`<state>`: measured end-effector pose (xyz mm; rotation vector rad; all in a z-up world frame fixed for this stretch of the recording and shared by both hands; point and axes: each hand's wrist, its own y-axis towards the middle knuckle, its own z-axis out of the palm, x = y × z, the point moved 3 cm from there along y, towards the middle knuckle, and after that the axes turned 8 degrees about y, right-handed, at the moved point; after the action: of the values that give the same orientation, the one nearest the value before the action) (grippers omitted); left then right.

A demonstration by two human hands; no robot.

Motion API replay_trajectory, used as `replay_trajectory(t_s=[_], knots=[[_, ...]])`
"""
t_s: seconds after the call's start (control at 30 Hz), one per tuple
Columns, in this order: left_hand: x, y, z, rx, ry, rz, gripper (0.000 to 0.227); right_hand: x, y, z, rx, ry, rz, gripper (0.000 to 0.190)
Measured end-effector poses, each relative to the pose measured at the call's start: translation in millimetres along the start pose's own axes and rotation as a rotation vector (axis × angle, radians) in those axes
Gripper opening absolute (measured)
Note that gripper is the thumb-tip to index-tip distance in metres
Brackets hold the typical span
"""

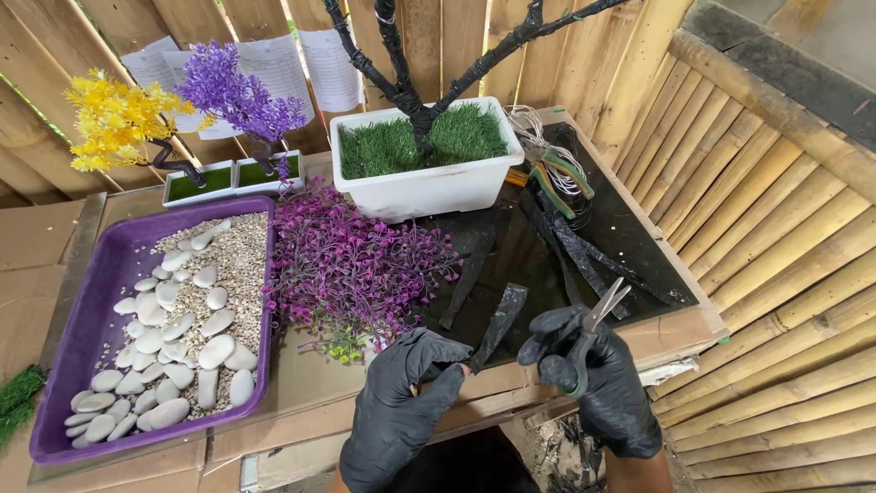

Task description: The person uses green-handled scissors to cut a long strip of black material into smaller pieces on a workbench. The cut pieces are placed on the table next to a tray of white stones and a potted plant.

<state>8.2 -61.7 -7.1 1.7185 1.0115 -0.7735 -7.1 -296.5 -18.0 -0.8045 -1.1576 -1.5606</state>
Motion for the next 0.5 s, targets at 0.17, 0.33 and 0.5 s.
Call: replay_trajectory(t_s=[0.17,0.33,0.5], knots=[[5.9,-2.8,2.7,0.04,0.066,0.113,0.016,-22.2,-10.6,12.9,-0.081,-0.025,0.11,0.041],[32.1,-33.3,27.6,0.365,0.479,0.252,0.011,-33.6,13.1,14.4,-0.26,0.418,0.096,0.032],[50.9,-53.8,18.2,0.287,0.557,0.307,0.014,-19.8,21.2,19.1,-0.164,0.486,0.044,0.028]])
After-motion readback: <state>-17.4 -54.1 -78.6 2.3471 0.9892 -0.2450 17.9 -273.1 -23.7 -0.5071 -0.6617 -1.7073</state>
